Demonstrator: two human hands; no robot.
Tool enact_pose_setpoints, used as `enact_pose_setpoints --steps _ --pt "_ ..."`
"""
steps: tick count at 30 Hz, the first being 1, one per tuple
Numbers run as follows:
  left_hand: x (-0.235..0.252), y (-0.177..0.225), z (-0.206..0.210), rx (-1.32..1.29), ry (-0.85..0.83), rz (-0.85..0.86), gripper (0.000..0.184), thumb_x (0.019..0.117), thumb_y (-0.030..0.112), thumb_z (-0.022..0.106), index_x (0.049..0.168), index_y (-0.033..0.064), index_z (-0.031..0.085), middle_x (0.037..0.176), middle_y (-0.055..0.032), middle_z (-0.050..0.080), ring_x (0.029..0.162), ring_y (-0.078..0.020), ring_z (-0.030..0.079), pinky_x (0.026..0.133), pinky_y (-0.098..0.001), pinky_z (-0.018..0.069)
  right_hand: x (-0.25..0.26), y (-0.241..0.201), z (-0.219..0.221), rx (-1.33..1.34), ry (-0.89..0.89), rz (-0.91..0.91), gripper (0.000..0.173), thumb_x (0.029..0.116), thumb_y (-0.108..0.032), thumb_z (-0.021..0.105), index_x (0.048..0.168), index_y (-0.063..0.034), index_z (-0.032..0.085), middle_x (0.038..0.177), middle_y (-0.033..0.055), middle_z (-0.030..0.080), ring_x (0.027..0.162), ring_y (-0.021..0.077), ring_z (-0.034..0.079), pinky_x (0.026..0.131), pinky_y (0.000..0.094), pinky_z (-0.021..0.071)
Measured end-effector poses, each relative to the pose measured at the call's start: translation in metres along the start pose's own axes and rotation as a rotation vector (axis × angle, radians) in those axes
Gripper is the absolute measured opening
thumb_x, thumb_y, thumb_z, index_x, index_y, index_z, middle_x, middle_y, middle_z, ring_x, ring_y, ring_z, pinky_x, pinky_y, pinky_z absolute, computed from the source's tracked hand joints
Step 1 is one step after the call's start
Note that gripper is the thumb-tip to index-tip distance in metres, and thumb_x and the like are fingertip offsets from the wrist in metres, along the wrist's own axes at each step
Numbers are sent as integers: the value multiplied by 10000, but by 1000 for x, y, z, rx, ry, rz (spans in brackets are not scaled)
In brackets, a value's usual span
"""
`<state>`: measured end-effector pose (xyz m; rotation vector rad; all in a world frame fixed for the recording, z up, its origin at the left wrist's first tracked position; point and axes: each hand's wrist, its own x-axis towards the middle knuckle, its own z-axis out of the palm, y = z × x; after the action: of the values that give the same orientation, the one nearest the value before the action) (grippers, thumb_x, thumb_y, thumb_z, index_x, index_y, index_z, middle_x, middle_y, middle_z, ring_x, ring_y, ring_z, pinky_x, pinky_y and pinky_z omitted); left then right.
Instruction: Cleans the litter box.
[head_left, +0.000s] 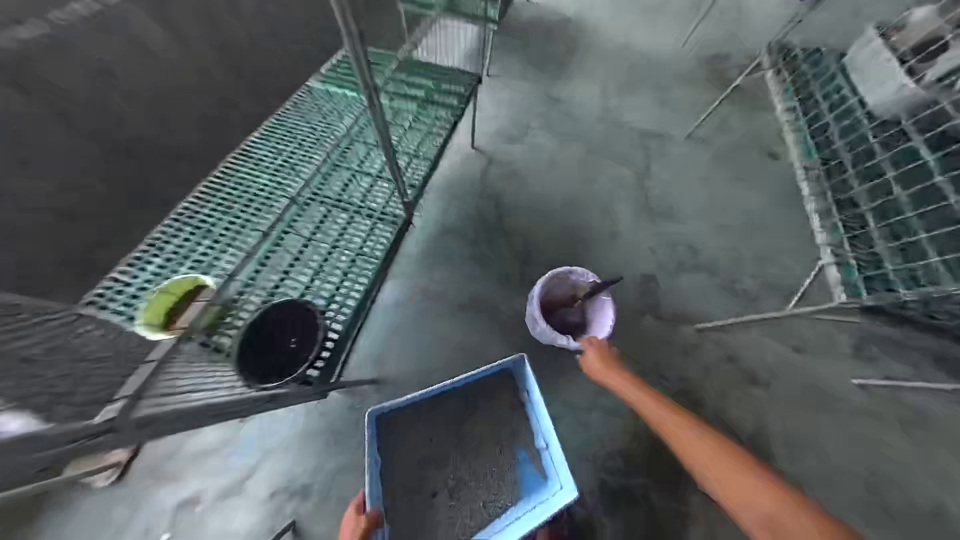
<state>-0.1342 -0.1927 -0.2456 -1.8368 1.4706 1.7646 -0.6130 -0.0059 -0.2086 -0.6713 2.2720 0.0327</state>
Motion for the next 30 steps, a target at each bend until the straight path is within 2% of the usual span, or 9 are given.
enact_pose_setpoints --steps 5,8,12,17,20,22,24,27,30 --pt "205 29 40 226 -142 148 512 874 -84 630 1375 -81 524 1226 -295 632 1090 -366 637 952 -533 510 135 68 2 -271 82 -53 463 1046 -54 456 1476 116 432 1553 354 374 1492 520 279 1181 719 195" --pt "294 81 56 551 -192 243 480 928 -17 639 1398 -41 545 1304 -303 609 1213 -424 597 1044 -587 450 217 82 16 -376 108 -53 396 1035 -49 491 1403 87 540 1492 301 484 1446 468 383 1174 658 248" --pt "370 159 85 853 -60 322 364 1019 143 571 1358 16 610 1334 -276 612 1281 -444 560 1069 -642 404 295 105 37 -439 259 -50 245 1002 -24 566 1165 101 699 1307 291 633 1353 476 483 1164 630 294" --pt "423 214 130 928 34 593 393 1067 119 449 1439 43 551 1433 -233 566 1369 -396 507 1142 -572 373 331 107 41 -481 281 49 265 975 -45 608 1179 101 694 1342 274 619 1379 463 455 1186 637 250" --pt "410 241 141 863 -3 777 403 1085 99 396 1460 59 539 1418 -211 588 1343 -360 543 1148 -507 386 307 91 27 -431 268 88 315 989 -66 620 1253 101 652 1383 297 582 1376 473 461 1169 674 242" --pt "387 242 138 869 -8 850 492 1035 124 528 1522 97 468 1507 -240 489 1401 -408 466 1156 -558 364 266 82 12 -404 314 75 258 972 -24 633 1184 117 672 1290 333 618 1289 515 520 1113 705 299" --pt "366 214 128 801 95 869 738 947 210 696 1580 63 348 1596 -299 319 1464 -472 343 1173 -584 332 214 78 -7 -404 363 116 199 986 -12 611 1110 131 672 1167 359 653 1158 553 592 1015 736 374" --pt "351 123 112 477 203 587 1079 845 278 821 1598 -67 129 1622 -355 188 1495 -492 264 1201 -564 296 135 92 -29 -424 437 158 215 1028 -86 574 1123 83 666 1054 353 674 1041 563 634 915 751 419" --pt "372 40 129 185 64 170 1169 879 265 817 1623 42 -56 1529 -399 327 1359 -537 444 1059 -647 431 70 104 -14 -284 439 16 251 1045 -133 581 1182 62 659 1000 345 687 955 546 670 855 747 462"
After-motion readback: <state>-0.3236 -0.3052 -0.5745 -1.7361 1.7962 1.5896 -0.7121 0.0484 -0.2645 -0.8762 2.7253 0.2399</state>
